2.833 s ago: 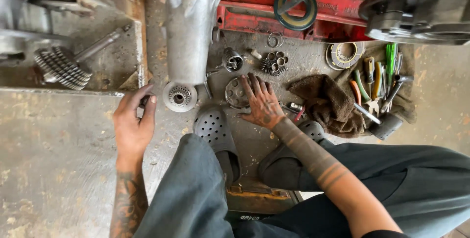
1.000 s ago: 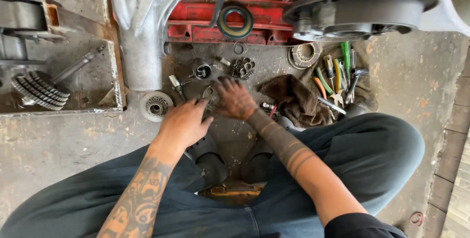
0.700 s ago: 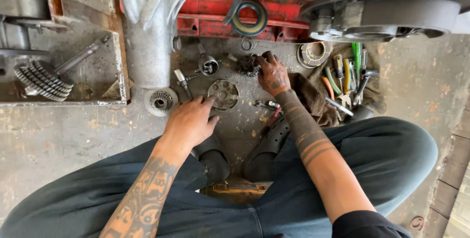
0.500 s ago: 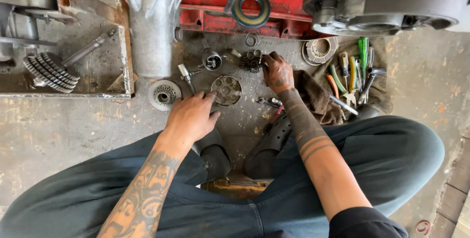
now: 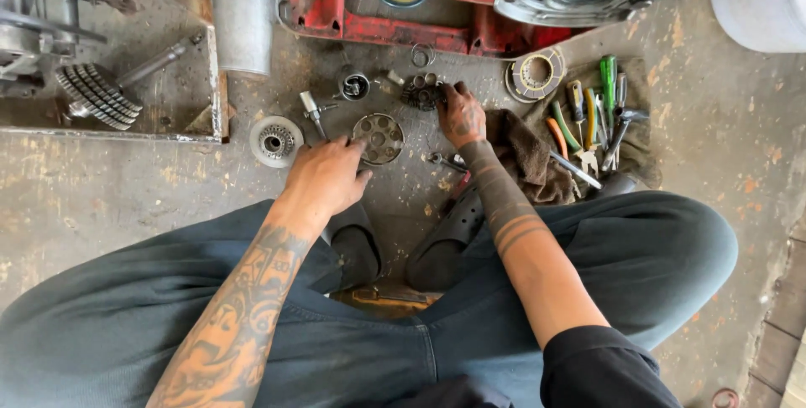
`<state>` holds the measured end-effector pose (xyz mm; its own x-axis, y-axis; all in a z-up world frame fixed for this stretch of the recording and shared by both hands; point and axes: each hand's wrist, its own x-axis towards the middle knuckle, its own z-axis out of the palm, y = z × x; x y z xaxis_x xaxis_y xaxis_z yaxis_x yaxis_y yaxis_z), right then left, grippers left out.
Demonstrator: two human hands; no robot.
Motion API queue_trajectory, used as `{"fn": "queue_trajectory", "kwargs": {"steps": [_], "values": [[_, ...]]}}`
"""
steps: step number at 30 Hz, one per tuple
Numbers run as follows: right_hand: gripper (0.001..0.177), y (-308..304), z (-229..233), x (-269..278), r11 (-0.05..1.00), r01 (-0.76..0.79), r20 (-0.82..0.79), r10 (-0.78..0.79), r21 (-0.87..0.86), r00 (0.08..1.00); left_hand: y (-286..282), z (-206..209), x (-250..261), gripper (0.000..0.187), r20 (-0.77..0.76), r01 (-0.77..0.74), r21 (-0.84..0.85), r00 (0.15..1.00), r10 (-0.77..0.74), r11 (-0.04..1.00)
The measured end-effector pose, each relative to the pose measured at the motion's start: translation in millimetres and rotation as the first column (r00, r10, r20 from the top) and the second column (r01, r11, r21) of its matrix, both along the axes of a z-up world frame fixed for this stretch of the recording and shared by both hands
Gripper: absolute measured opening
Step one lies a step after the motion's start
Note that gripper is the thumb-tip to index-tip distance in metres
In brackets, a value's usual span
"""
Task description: The person sits on the floor and works on a disassembled engine, handling various small metal components such as gears and bearings. They pick up and inspect parts, then use a small brush to clean a cylindrical metal piece.
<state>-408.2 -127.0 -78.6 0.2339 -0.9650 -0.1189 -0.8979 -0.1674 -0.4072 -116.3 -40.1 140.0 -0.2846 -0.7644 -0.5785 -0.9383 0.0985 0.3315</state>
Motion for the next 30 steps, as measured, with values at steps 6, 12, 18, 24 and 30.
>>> {"fn": "queue_trajectory", "kwargs": {"steps": [6, 12, 18, 24, 30], "values": [[0.018, -14, -16, -6, 0.999, 0.039, 0.081, -0.037, -0.015, 0.996, 1, -2, 5, 0.058, 0.028, -0.010, 0.036, 1.000, 0.009, 0.999], [0.014, -22, -21, -1, 0.979, 0.189, 0.082, -0.182, -0.081, 0.980, -8, 4, 4, 0.054, -0.012, -0.013, 0.003, 1.000, 0.013, 1.000], [0.021, -15, 91, 20, 0.903, 0.216, 0.516, -0.395, 0.372, 0.760, -19, 28, -19, 0.056, -0.236, -0.090, -0.144, 0.970, 0.055, 0.985], [0.019, 25, 195, 52, 0.750, -0.218, 0.745, -0.487, 0.624, 0.456, -26, -3, -60, 0.059, -0.351, -0.058, -0.325, 0.934, -0.064, 0.944], [0.015, 39, 207, 22, 0.751, -0.129, 0.751, -0.601, 0.648, 0.273, -31, 10, -83, 0.041, -0.352, -0.021, -0.374, 0.928, -0.121, 0.927]]}}
